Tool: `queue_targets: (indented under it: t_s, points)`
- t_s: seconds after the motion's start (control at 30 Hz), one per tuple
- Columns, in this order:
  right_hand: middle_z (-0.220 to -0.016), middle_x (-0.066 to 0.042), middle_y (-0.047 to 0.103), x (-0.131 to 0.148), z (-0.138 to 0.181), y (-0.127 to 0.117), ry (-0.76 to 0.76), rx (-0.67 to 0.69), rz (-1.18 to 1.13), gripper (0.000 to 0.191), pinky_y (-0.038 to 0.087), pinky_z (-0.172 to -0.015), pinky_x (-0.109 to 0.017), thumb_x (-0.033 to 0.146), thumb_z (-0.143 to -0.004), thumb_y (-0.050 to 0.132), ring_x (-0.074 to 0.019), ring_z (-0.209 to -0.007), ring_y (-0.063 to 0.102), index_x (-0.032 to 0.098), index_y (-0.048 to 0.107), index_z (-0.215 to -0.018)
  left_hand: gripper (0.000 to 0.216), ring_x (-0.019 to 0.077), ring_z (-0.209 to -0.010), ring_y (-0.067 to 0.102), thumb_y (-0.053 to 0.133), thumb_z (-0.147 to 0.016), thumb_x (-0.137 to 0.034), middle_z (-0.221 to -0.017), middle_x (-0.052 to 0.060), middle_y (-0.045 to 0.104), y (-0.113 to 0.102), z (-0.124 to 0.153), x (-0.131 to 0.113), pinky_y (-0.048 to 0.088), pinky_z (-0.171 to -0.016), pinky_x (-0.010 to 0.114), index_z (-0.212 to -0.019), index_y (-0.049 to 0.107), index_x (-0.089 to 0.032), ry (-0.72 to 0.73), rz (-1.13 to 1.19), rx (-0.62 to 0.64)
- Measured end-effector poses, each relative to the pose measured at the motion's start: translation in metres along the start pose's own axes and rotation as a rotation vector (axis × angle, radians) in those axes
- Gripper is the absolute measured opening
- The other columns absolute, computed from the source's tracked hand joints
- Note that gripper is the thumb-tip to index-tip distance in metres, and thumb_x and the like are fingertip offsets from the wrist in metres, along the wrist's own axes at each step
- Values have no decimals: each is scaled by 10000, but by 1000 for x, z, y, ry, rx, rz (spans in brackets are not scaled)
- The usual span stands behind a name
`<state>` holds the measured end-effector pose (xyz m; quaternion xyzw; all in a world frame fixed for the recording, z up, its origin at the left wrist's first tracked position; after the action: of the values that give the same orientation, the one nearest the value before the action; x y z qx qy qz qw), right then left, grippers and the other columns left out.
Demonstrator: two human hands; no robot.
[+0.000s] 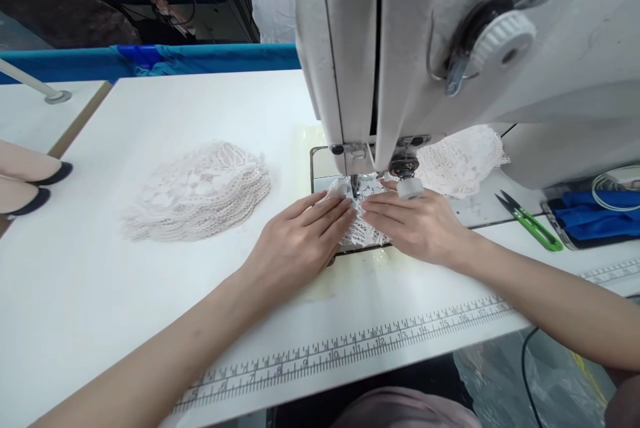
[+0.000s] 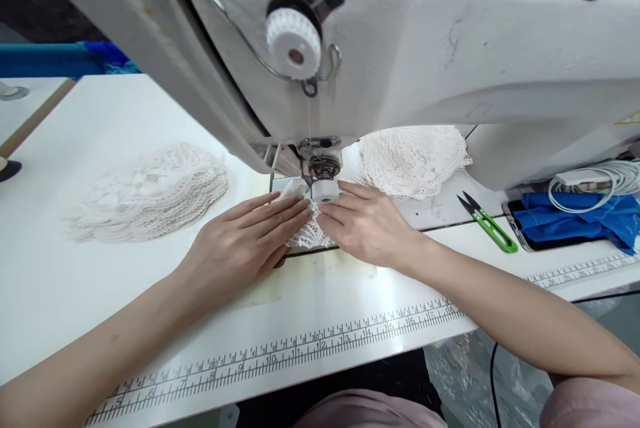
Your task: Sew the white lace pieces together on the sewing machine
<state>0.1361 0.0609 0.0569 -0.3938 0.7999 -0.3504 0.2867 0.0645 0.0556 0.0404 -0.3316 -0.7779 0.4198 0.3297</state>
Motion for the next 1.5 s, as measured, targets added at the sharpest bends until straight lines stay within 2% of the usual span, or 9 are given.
queue_targets:
  t_s: [0.3, 0.47, 0.77, 1.03, 1.13, 1.23, 1.5]
  points:
    - [-972, -55, 755, 1, 3, 6, -3, 40, 6, 263, 532, -949, -352, 24, -899, 483, -159, -898, 716, 122, 726, -918, 308, 248, -1155, 617, 506, -925, -164, -1207, 104, 663, 6, 0, 8, 523, -1001, 443, -1207, 618, -117, -40, 17, 19]
    - [-996, -53, 751, 5, 5, 3, -12, 31, 20, 238, 516, -984, -359, 58, -916, 494, -155, -947, 704, 121, 722, -946, 277, 228, -1081, 662, 549, -912, -189, -1138, 91, 700, -4, 0, -2, 527, -1004, 436, -1164, 644, -121, -18, 45, -19]
    - [-1009, -41, 749, 2, 6, 9, 3, 85, 38, 253, 472, -1035, -392, 63, -929, 472, -146, -907, 700, 131, 709, -986, 280, 234, -1075, 665, 536, -925, -203, -1129, 101, 700, -2, -3, -1, 520, -1010, 451, -1166, 643, -109, -52, 30, 2]
    - [-1034, -69, 741, -3, 7, 15, 50, 128, 47, 302, 496, -973, -412, 41, -910, 433, -169, -930, 688, 121, 699, -1029, 310, 239, -1093, 655, 505, -955, -289, -1164, 94, 687, 2, -5, 4, 514, -1007, 466, -1176, 625, -107, -90, -17, 10]
    - [-1032, -73, 741, 0, 9, 13, 52, 119, 36, 308, 486, -977, -420, 43, -903, 429, -175, -942, 686, 121, 707, -1011, 285, 224, -1080, 662, 506, -953, -278, -1155, 78, 694, -2, -3, -1, 529, -986, 428, -1154, 639, -125, -83, -21, 15]
    - [-1026, -79, 742, 2, 10, 12, 46, 120, 39, 312, 478, -982, -418, 28, -895, 427, -177, -942, 687, 112, 710, -999, 287, 239, -1070, 666, 534, -936, -263, -1151, 103, 693, -4, -2, -4, 527, -978, 447, -1156, 640, -113, -71, 4, 26]
    - [-1028, -73, 740, -3, 8, 17, 68, 149, 70, 335, 495, -933, -413, 5, -884, 422, -182, -933, 679, 130, 697, -1032, 290, 241, -1072, 666, 545, -932, -280, -1148, 112, 694, -2, -2, 3, 505, -998, 469, -1152, 635, -114, -97, 8, -10]
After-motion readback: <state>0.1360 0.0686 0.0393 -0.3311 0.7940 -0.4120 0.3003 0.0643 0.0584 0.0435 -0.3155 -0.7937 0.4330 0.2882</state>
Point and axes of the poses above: each hand's wrist, its own z-axis away from the middle knuckle, its own y-axis out of the palm, x = y × z, the point moved 10 cm from there along -z, towards the middle knuckle
